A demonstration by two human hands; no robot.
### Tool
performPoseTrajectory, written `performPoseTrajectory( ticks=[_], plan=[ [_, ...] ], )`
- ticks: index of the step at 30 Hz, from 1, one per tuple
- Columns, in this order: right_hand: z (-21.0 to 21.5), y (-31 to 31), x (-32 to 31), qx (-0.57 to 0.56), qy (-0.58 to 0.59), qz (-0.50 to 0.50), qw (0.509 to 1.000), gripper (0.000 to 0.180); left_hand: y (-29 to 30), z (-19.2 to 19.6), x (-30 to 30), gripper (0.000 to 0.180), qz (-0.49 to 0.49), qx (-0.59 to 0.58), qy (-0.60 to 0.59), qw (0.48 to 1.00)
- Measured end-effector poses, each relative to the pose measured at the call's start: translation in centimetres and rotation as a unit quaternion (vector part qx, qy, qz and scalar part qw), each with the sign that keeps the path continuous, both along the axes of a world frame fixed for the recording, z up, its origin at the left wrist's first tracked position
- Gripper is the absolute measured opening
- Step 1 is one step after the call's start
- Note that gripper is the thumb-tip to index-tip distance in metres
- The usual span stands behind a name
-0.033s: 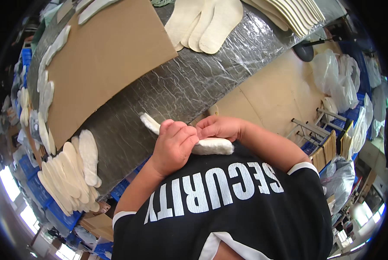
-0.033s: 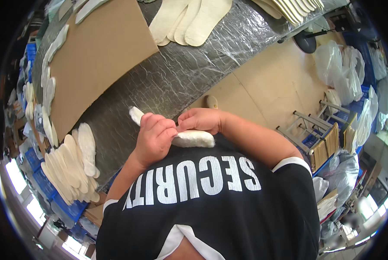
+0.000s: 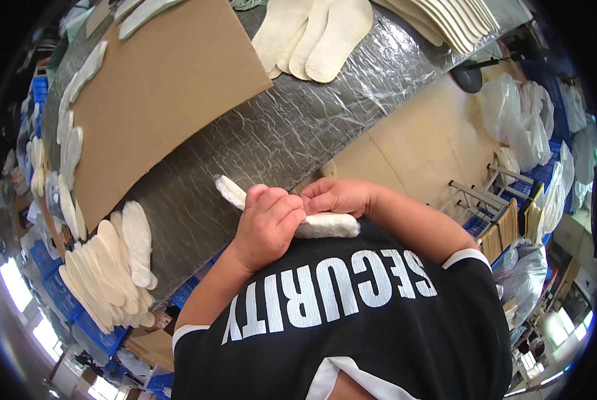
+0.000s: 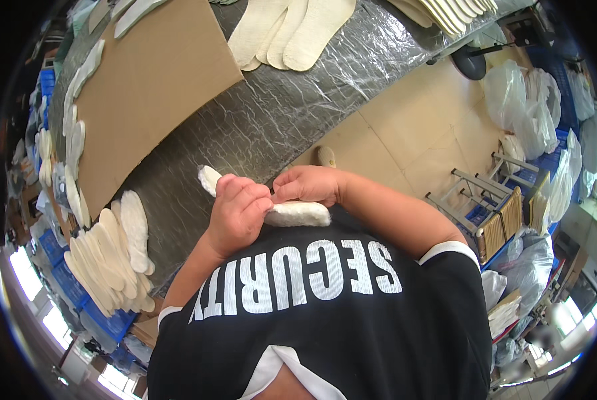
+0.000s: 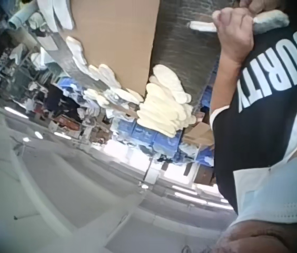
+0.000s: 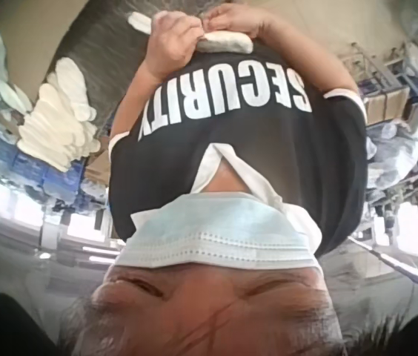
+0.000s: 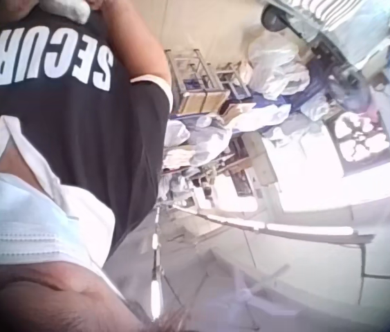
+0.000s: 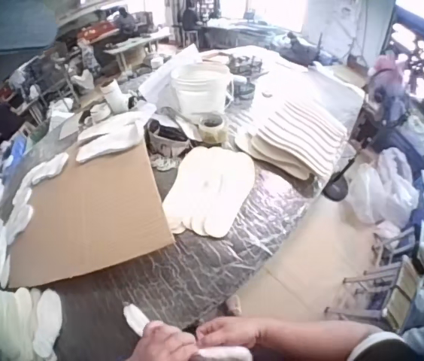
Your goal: Sorting and pairing shoe insoles based on handwritten size numbers at a factory workstation.
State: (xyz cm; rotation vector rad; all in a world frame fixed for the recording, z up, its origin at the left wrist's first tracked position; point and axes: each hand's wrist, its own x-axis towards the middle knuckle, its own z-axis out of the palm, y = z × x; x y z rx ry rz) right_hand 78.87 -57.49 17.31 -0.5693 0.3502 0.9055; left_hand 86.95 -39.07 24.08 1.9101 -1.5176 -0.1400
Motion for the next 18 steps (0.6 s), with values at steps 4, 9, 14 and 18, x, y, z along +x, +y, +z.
performPoseTrajectory(
  ticks=[4,9,14,18],
  plan=[
    [1.7,-0.1,1.0,-0.184,-0.150,0.071,0.969,0.021,0.6,-1.1,0.1,0.014,-0.039,0.003,-0.040,0.998],
    [2.3,0.3,1.2,-0.364,-0.233,0.165,0.886,0.022,1.2,-1.8,-0.2,0.012,-0.080,0.050,-0.020,0.995],
    [1.3,0.5,0.8,-0.407,-0.280,0.162,0.854,0.023,1.4,-1.9,-0.1,0.014,-0.100,0.080,0.007,0.992],
    [1.4,0.6,1.0,-0.405,-0.291,0.164,0.851,0.025,1.4,-2.1,0.0,0.016,-0.054,0.091,0.047,0.993]
  ],
)
